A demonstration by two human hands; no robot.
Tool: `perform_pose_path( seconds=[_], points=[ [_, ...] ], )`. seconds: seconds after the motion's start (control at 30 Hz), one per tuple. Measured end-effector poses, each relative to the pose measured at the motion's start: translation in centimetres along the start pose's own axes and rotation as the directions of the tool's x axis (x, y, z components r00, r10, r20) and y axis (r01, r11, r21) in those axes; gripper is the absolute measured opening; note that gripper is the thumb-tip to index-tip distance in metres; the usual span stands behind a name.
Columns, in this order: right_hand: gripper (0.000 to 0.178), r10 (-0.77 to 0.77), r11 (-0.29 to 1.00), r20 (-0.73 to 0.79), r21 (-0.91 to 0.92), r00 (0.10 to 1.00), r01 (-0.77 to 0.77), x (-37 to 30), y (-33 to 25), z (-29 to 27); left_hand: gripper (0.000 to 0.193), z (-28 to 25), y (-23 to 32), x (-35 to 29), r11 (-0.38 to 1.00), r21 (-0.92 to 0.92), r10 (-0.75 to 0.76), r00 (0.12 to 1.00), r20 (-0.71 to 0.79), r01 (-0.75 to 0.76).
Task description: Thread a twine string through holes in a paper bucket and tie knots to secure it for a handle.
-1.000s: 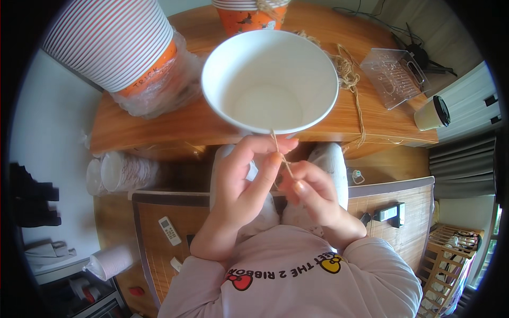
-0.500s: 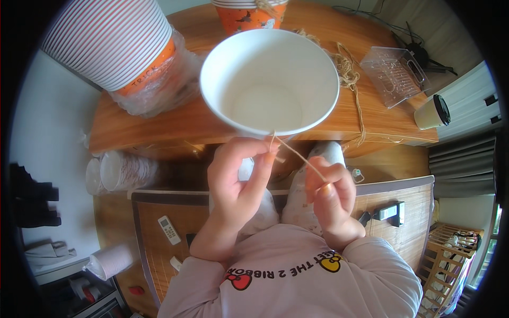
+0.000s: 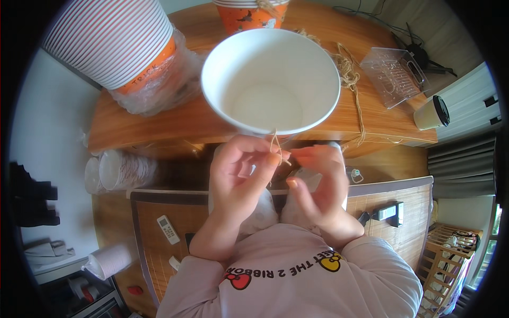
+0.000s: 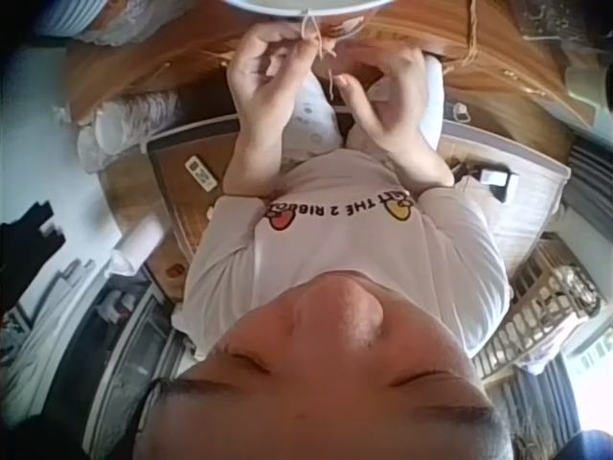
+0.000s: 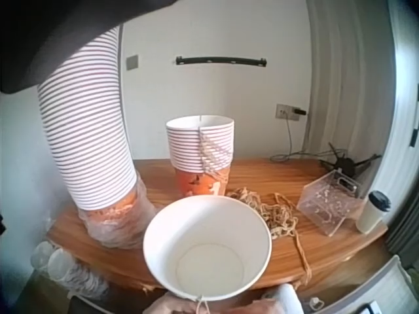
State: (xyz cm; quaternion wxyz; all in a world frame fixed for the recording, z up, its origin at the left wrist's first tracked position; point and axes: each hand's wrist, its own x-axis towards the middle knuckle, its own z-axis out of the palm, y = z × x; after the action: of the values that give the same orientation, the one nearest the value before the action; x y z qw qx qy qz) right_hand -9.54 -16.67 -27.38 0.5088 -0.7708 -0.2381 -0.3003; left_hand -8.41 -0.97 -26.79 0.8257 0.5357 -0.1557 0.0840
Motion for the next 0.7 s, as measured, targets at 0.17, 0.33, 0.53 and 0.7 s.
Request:
perform_pose_path(
  seconds=[0.17, 0.33, 0.53, 0.7],
  points=[
    [0.041, -0.271, 0.958, -0.094, -0.118, 0.958, 0.26, 1.3, 0.5, 0.4, 0.013, -0.2, -0.1, 0.0, 1.0, 0.009, -0.004, 1.0, -0.012, 0.004],
    [0.043, -0.332, 0.941, -0.206, -0.148, 0.921, 0.306, 1.8, 1.1, 1.4, 0.014, -0.6, -0.1, -0.1, 0.996, -0.085, -0.009, 1.0, 0.014, 0.01],
    [0.049, -0.243, 0.965, -0.01, -0.1, 0.97, 0.241, 1.9, 0.6, 0.1, 0.017, -0.5, 0.1, 0.1, 0.986, -0.145, -0.078, 0.995, 0.063, 0.086],
    [0.043, -0.226, 0.974, -0.085, -0.029, 0.97, 0.224, 1.8, 0.8, 0.8, 0.021, -1.0, -1.1, -0.2, 0.922, -0.342, -0.155, 0.982, 0.112, 0.185]
  ],
)
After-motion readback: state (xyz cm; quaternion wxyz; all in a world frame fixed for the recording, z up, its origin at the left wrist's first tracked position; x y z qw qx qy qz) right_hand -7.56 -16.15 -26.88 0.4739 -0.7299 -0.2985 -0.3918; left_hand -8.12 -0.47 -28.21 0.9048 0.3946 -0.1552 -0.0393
